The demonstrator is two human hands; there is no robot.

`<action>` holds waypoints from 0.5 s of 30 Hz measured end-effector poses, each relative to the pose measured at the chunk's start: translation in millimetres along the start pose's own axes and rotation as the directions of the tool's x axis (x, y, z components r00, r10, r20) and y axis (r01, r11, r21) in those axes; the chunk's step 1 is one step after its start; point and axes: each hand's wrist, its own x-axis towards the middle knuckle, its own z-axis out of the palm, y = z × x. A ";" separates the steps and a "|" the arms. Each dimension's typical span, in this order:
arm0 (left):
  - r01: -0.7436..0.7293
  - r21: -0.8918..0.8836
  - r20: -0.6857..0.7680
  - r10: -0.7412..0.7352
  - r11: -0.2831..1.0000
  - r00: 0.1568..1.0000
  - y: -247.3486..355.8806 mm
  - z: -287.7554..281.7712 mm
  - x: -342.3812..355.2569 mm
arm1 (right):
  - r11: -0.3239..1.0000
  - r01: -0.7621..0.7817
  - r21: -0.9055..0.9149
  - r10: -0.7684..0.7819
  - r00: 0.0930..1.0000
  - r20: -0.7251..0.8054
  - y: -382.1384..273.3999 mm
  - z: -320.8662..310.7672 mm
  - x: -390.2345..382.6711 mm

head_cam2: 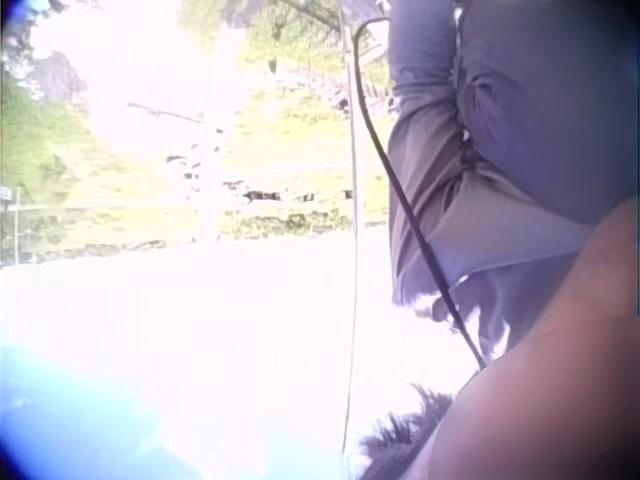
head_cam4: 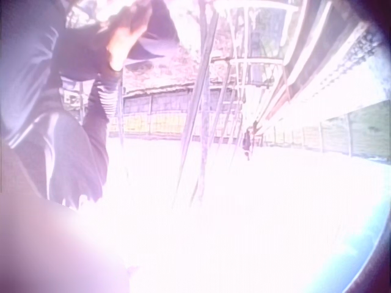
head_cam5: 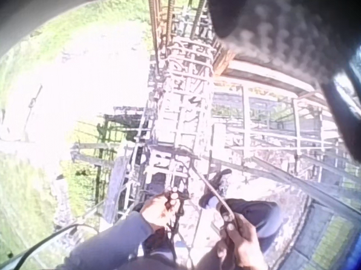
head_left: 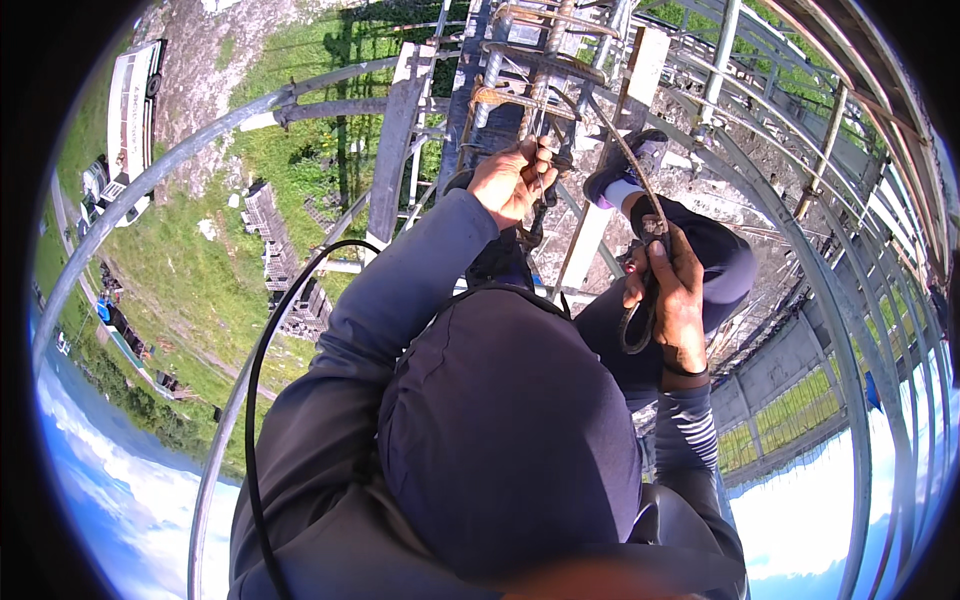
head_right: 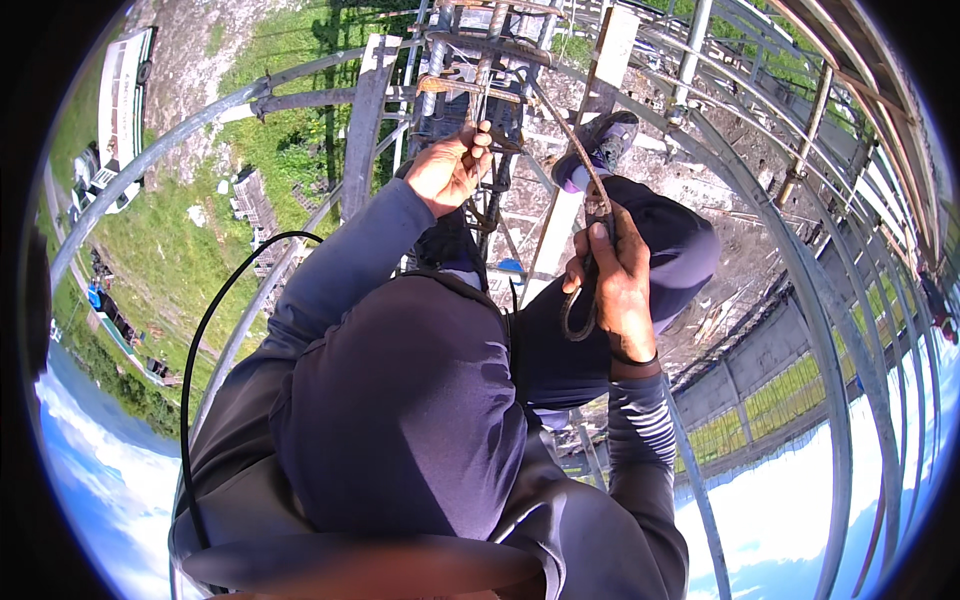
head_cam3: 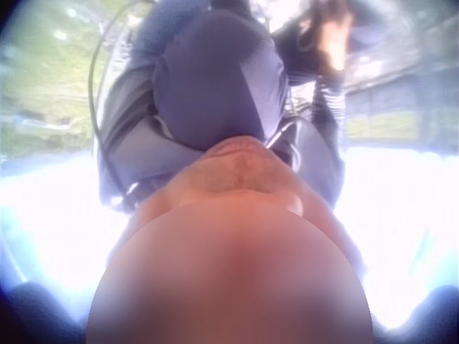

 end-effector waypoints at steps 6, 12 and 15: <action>0.391 0.005 0.059 -0.391 0.920 0.919 81.4 -7.4 -4.8 | 0.999 -0.031 -0.009 0.031 1.000 -0.001 -0.2 0.8 -1.9; 0.457 0.000 0.012 -0.457 0.890 0.890 99.7 -10.6 -1.3 | 0.994 -0.106 0.032 0.106 0.994 0.000 -3.6 -0.8 3.4; 0.438 0.111 0.028 -0.444 0.892 0.896 99.9 -8.8 -4.3 | 0.982 -0.169 0.085 0.167 0.985 0.036 -9.1 -4.8 3.1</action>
